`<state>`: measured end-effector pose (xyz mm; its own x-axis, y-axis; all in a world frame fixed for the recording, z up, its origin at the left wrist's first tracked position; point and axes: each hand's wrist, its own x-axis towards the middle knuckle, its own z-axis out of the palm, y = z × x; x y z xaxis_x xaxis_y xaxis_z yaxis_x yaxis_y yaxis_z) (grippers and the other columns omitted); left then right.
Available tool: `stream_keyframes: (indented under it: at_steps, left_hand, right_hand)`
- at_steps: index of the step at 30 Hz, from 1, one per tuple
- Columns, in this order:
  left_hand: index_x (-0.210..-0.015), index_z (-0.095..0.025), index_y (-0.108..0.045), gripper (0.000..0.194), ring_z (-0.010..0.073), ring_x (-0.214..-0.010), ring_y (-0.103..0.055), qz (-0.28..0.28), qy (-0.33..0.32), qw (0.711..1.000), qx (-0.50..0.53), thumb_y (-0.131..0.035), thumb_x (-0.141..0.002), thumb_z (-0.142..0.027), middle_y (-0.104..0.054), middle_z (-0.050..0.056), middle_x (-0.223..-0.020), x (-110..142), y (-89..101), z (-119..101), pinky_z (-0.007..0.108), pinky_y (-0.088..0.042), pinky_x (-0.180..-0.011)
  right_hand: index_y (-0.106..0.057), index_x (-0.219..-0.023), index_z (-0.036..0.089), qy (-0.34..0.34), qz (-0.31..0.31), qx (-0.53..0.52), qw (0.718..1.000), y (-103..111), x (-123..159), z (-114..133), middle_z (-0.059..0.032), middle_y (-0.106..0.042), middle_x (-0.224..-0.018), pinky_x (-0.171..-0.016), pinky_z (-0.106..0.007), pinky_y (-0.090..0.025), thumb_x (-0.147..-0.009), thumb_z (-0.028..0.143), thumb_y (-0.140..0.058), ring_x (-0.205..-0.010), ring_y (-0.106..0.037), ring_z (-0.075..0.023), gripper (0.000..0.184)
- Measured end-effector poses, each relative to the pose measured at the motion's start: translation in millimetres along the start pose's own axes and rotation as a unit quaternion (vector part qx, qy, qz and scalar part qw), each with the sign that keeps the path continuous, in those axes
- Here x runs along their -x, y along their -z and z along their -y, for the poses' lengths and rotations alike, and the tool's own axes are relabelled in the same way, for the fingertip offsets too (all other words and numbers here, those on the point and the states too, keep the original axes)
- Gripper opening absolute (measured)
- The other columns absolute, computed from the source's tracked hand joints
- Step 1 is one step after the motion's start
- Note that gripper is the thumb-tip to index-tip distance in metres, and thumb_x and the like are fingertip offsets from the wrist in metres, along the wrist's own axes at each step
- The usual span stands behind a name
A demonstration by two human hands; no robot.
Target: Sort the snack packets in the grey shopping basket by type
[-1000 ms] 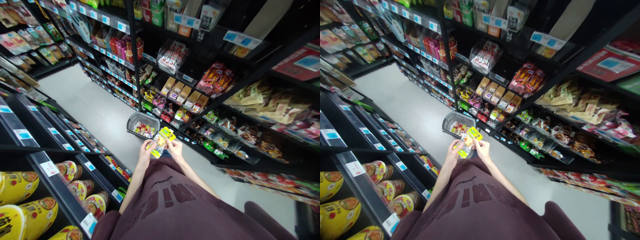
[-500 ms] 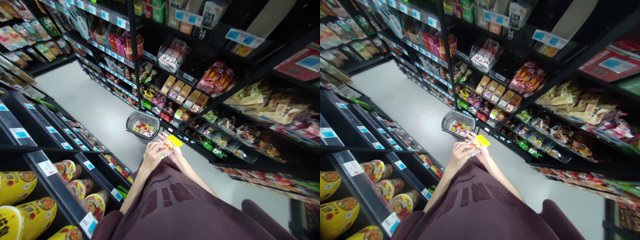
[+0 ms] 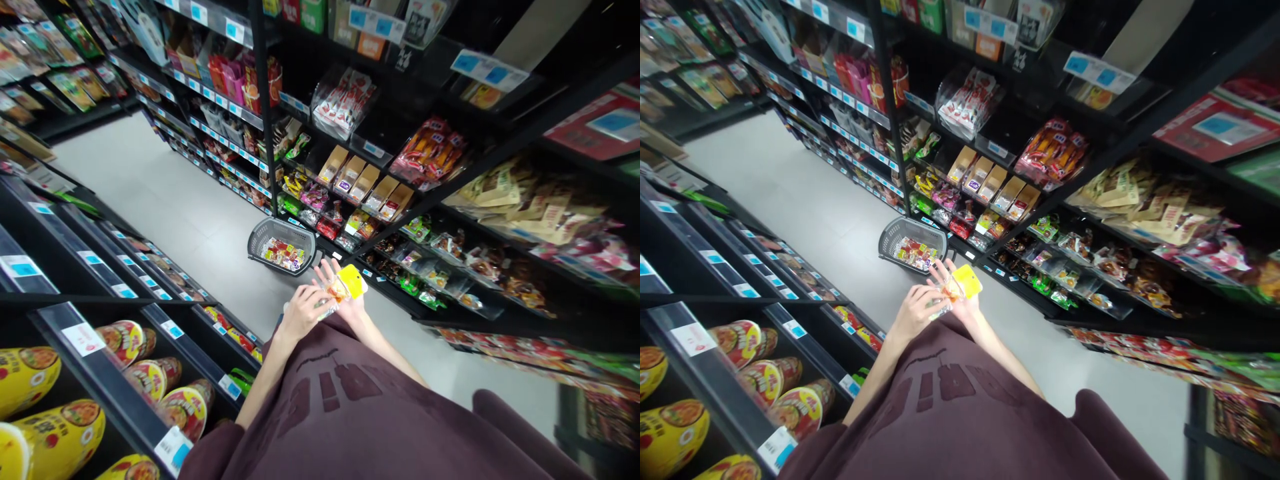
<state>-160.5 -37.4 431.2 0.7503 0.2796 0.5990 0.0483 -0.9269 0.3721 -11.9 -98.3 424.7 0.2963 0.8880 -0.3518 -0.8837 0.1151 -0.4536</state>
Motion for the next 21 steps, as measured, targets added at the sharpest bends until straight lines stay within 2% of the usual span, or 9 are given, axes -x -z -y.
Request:
stream_keyframes:
  at_steps: [4,8,10,12,14,16,18,21]
  left_hand:
    - [-0.108,-0.022,-0.071,0.020,0.0193,-0.100,-0.063,0.002,0.001,1.000,0.002,-0.060,-0.094,-0.014,-0.075,0.004,-0.103,1.1,-1.4,0.0,0.036,-0.048,-0.086]
    - [-0.112,-0.023,-0.071,0.025,0.0199,-0.100,-0.065,-0.002,0.014,0.999,0.039,-0.061,-0.092,-0.012,-0.075,0.004,-0.104,4.7,-8.2,-2.0,0.037,-0.052,-0.086]
    - [-0.113,-0.024,-0.071,0.026,0.0184,-0.100,-0.066,-0.032,0.066,0.992,0.102,-0.061,-0.092,-0.013,-0.075,0.004,-0.104,7.5,-12.8,-3.8,0.035,-0.054,-0.088]
    - [-0.111,-0.024,-0.073,0.023,0.0168,-0.097,-0.068,-0.092,0.184,0.964,0.167,-0.062,-0.093,-0.016,-0.075,0.005,-0.102,9.9,-16.4,-5.2,0.032,-0.055,-0.090]
    - [-0.107,-0.021,-0.074,0.018,0.0175,-0.095,-0.070,-0.155,0.347,0.897,0.225,-0.065,-0.091,-0.024,-0.075,0.006,-0.102,11.4,-18.7,-5.1,0.031,-0.055,-0.088]
    - [-0.104,-0.018,-0.074,0.023,0.0191,-0.091,-0.071,-0.199,0.484,0.798,0.297,-0.070,-0.087,-0.032,-0.075,0.007,-0.101,11.9,-20.7,-2.9,0.030,-0.056,-0.084]
    - [-0.101,-0.016,-0.073,0.029,0.0189,-0.086,-0.071,-0.246,0.559,0.691,0.387,-0.076,-0.081,-0.037,-0.075,0.007,-0.099,11.6,-23.6,0.6,0.029,-0.056,-0.079]
    - [-0.097,-0.014,-0.070,0.033,0.0167,-0.083,-0.071,-0.318,0.591,0.551,0.497,-0.082,-0.075,-0.036,-0.075,0.006,-0.094,10.1,-28.4,4.9,0.028,-0.056,-0.078]
  right_hand:
    - [-0.057,-0.134,0.035,-0.013,-0.005,-0.006,1.000,-0.1,-3.4,-1.5,-0.0032,-0.056,-0.147,-0.113,-0.057,-0.040,-0.089,0.042,-0.049,-0.138,-0.050,-0.0255,0.046]
    - [-0.062,-0.125,0.033,-0.030,-0.008,0.003,1.000,2.4,-6.6,-2.3,-0.0042,-0.062,-0.140,-0.109,-0.053,-0.045,-0.091,0.046,-0.048,-0.125,-0.060,-0.0251,0.039]
    - [-0.066,-0.115,0.030,-0.047,-0.020,0.013,0.999,3.9,-9.3,-2.0,-0.0049,-0.067,-0.132,-0.104,-0.050,-0.048,-0.091,0.048,-0.050,-0.115,-0.065,-0.0250,0.034]
    - [-0.069,-0.105,0.026,-0.065,-0.034,0.029,0.997,4.9,-13.3,-1.8,-0.0052,-0.072,-0.121,-0.101,-0.047,-0.051,-0.091,0.047,-0.054,-0.106,-0.068,-0.0245,0.029]
    - [-0.069,-0.099,0.023,-0.085,-0.041,0.057,0.994,5.2,-18.2,-2.8,-0.0054,-0.075,-0.110,-0.099,-0.044,-0.052,-0.090,0.044,-0.057,-0.100,-0.070,-0.0240,0.026]
    - [-0.069,-0.101,0.021,-0.103,-0.039,0.086,0.990,5.5,-23.6,-5.1,-0.0063,-0.076,-0.103,-0.097,-0.042,-0.053,-0.090,0.043,-0.059,-0.098,-0.070,-0.0245,0.026]
    - [-0.068,-0.105,0.020,-0.121,-0.027,0.106,0.987,6.4,-28.6,-8.4,-0.0069,-0.076,-0.102,-0.096,-0.041,-0.054,-0.091,0.043,-0.059,-0.099,-0.071,-0.0251,0.028]
    - [-0.068,-0.110,0.019,-0.139,-0.017,0.120,0.983,8.7,-34.6,-12.9,-0.0060,-0.076,-0.100,-0.095,-0.040,-0.054,-0.092,0.041,-0.059,-0.097,-0.071,-0.0238,0.029]
